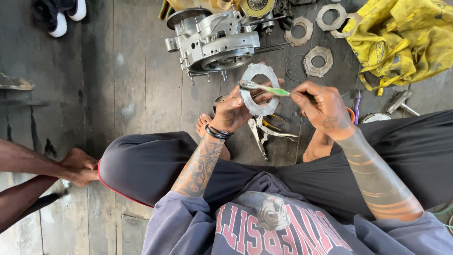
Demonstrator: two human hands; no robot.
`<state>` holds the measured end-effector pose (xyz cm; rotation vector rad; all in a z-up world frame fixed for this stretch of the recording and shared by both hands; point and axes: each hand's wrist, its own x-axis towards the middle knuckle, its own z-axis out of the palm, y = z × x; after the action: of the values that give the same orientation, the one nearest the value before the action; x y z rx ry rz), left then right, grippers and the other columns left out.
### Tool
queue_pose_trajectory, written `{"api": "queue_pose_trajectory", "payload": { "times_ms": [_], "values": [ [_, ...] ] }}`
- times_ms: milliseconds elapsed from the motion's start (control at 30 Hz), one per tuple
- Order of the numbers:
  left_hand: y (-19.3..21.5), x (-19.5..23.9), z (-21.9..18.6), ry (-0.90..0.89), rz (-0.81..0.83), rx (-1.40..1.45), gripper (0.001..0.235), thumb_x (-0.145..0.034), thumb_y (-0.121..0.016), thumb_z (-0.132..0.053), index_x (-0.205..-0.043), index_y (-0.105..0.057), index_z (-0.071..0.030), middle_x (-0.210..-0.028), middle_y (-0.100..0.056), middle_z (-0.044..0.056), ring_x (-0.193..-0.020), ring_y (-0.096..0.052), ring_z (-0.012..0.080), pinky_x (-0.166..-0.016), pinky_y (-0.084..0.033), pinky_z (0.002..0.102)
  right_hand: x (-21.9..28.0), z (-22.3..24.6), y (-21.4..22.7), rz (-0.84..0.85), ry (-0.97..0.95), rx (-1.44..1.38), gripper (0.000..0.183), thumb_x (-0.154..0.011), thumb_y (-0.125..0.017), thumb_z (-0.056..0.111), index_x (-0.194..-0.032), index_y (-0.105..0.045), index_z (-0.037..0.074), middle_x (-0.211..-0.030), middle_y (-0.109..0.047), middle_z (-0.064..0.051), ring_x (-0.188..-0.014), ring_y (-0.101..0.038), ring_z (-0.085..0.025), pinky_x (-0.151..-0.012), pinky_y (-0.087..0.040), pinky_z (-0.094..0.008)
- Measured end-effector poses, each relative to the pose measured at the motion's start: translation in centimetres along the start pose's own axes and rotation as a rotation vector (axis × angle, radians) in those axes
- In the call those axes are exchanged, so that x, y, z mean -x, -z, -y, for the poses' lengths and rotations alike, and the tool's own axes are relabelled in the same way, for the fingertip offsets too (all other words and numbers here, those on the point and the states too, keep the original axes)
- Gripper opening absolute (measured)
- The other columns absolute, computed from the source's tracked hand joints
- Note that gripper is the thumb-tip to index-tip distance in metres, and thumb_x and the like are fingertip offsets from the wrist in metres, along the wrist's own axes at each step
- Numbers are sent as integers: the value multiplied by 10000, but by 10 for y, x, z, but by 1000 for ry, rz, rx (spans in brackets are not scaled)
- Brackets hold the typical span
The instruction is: Cleaning motorcycle clutch plates and engine components using a toothbrush.
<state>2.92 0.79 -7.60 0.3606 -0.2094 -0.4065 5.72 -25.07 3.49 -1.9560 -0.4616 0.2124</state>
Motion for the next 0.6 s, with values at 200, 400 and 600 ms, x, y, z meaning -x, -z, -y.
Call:
{"api": "queue_pose_trajectory", "payload": {
  "times_ms": [200,400,600],
  "values": [
    [-41,-6,-8,-10,15,6,787,-889,-725,-281,-1583,-370,-177,-1519,-469,294,-1419,-488,462,-1152,-448,604,-3,-7,6,-41,26,49,142,-1104,-648,159,-1013,-697,62,-734,-635,-129,-694,-597,-224,-698,-505,-415],
    [-46,-7,-8,-13,24,24,783,-884,-701,-302,-1578,-369,-154,-1500,-478,314,-1404,-497,475,-1145,-446,619,-7,-9,5,-25,39,7,166,-1119,-635,153,-1003,-704,56,-701,-624,-117,-677,-569,-185,-677,-492,-374],
    [-26,0,-4,-6,21,-9,801,-895,-697,-347,-1582,-346,-130,-1481,-505,294,-1380,-528,448,-1129,-457,622,-1,-7,-5,3,55,2,148,-1082,-659,155,-977,-716,68,-677,-631,-122,-648,-596,-207,-651,-503,-388]
  ]
}}
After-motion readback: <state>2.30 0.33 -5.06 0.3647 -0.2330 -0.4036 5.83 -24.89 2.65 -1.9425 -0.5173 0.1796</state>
